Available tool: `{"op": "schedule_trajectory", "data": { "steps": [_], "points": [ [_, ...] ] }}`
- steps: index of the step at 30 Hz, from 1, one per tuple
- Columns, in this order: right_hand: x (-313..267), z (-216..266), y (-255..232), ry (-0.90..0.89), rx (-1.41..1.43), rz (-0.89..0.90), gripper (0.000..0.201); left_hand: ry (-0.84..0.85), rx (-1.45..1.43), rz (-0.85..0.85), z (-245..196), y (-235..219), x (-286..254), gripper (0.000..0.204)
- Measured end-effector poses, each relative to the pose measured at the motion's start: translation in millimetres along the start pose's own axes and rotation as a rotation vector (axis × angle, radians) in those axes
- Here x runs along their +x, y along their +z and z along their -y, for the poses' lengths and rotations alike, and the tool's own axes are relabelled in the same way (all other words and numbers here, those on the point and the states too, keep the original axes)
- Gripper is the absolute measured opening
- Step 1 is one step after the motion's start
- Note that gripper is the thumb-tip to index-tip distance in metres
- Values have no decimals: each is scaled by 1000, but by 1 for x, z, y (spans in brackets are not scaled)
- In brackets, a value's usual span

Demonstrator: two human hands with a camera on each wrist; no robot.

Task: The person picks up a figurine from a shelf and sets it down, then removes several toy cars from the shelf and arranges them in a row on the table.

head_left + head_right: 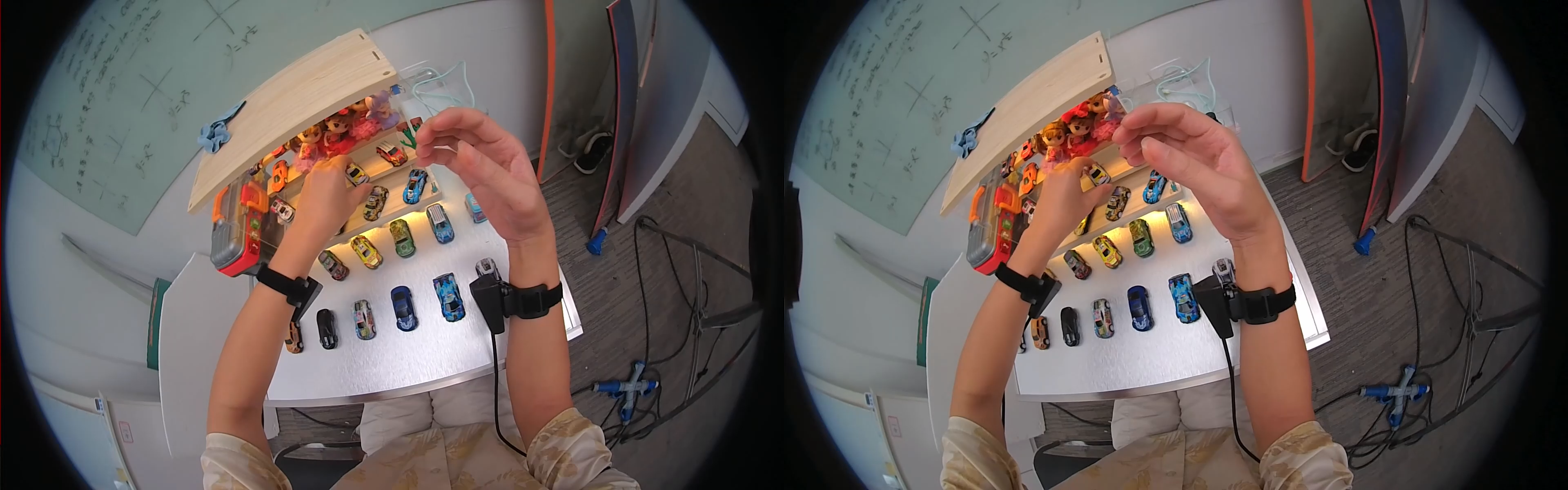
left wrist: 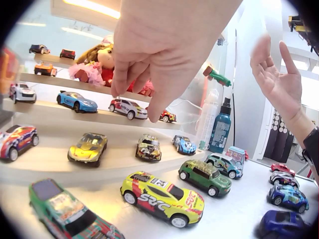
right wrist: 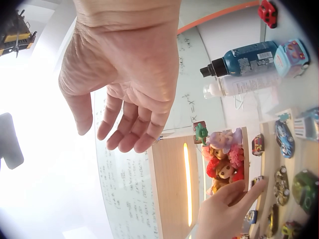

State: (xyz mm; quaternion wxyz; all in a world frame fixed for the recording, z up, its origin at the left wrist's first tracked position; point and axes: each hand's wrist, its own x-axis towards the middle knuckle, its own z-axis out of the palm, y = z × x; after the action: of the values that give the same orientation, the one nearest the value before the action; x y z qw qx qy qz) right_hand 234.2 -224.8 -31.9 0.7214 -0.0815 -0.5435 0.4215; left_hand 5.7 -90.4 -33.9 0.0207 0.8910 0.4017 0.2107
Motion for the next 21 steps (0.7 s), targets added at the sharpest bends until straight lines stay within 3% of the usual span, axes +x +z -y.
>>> {"op": "schedule_trajectory", "data": {
  "steps": [4,7,10,14,18,21],
  "points": [
    [0,1,-3,-12,16,-7,28,-80,48,-31,-21,-36,-8,52],
    [-1,2,-3,-24,34,-47,24,-101,-338,-185,-14,-60,-28,46],
    [-2,-1,-7,-24,98,-103,20,-277,-840,-298,-10,-89,-59,38],
    [-1,-1,-6,-33,155,-152,18,-400,-1132,-482,11,-108,-110,31],
    [-1,-5,-4,-22,216,-130,16,-396,-1452,-705,36,-98,-133,26],
    [-1,-9,-2,18,180,-128,16,-322,-1557,-653,53,-86,-144,25]
  ]
}}
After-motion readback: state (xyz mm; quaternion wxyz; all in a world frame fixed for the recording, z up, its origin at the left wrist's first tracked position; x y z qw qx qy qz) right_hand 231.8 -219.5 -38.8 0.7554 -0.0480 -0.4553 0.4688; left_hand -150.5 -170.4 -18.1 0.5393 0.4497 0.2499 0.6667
